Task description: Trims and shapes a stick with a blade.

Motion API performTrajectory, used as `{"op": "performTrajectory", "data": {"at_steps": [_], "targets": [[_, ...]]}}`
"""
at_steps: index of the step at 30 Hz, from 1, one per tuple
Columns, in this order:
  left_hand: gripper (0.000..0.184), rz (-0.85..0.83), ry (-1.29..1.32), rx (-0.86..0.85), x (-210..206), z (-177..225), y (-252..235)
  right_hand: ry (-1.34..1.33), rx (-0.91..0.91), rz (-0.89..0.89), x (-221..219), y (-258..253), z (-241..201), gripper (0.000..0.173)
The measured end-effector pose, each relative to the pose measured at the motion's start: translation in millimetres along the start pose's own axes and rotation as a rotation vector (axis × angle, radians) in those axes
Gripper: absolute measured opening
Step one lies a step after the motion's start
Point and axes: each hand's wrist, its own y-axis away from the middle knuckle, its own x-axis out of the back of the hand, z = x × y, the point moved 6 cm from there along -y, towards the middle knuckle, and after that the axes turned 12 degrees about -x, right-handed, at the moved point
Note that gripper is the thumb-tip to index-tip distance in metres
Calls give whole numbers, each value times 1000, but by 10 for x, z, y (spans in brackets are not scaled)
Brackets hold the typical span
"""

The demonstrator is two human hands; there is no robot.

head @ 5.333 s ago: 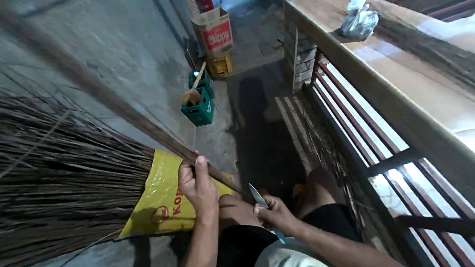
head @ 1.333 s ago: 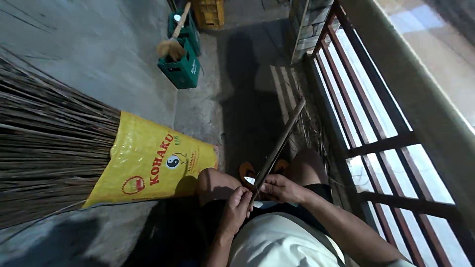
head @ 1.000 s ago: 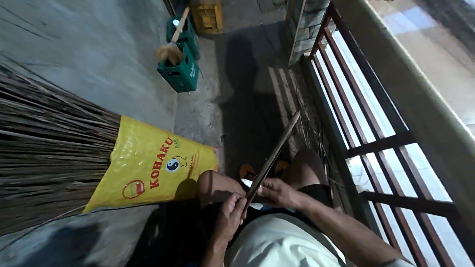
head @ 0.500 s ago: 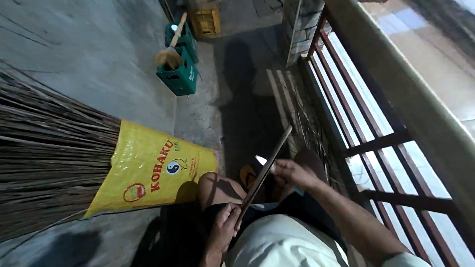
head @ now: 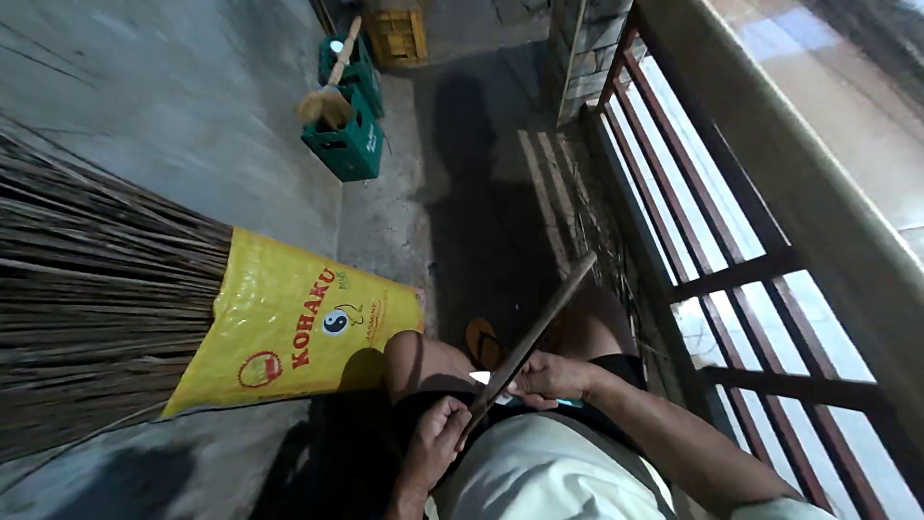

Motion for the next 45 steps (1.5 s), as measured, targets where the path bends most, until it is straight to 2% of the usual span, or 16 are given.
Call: {"op": "performTrajectory", "data": {"at_steps": [2,4,8,10,13,14,18,19,22,26,29,32,38,40,42,45], "targets": [[12,5,-24,-1,-10,37,-19,24,-3,27,-49,-19,12,20],[12,29,-52,4,-3,54,-12,25,1,136,30,46,-25,20],[12,62,-85,34,95,8,74,-72,63,558,598,452,-255,16],[13,53,-103,45,112,-15,80,-50,43,550,669,475,-228,16],[13,48,-113,34,92,-2,46,-18,-8,430,365,363,-151,16],[13,50,-104,24,89,15,40,-15,2,439,341,362,-170,16],[12,55,-83,74,153,9,133,-66,91,820,908,691,-278,19],[12,50,-78,92,157,-7,139,-88,118,854,1022,726,-277,19],[12,46,-49,121,160,-84,149,-127,184,789,900,669,-297,18],[13,39,-25,130,139,-41,164,-40,137,648,561,506,-205,16],[13,9,-26,156,196,-75,195,3,139,844,990,743,-226,18],[14,-14,-35,209,209,-179,155,-9,102,903,1145,773,-117,20],[15,-39,-13,215,182,-172,177,-44,113,636,451,489,-8,16],[16,-39,-22,199,240,-121,199,14,106,749,585,635,-46,18],[16,-52,-36,202,275,-106,218,51,134,905,930,879,-67,19],[15,-69,-35,226,169,-162,136,46,139,978,1050,909,-116,18]]}}
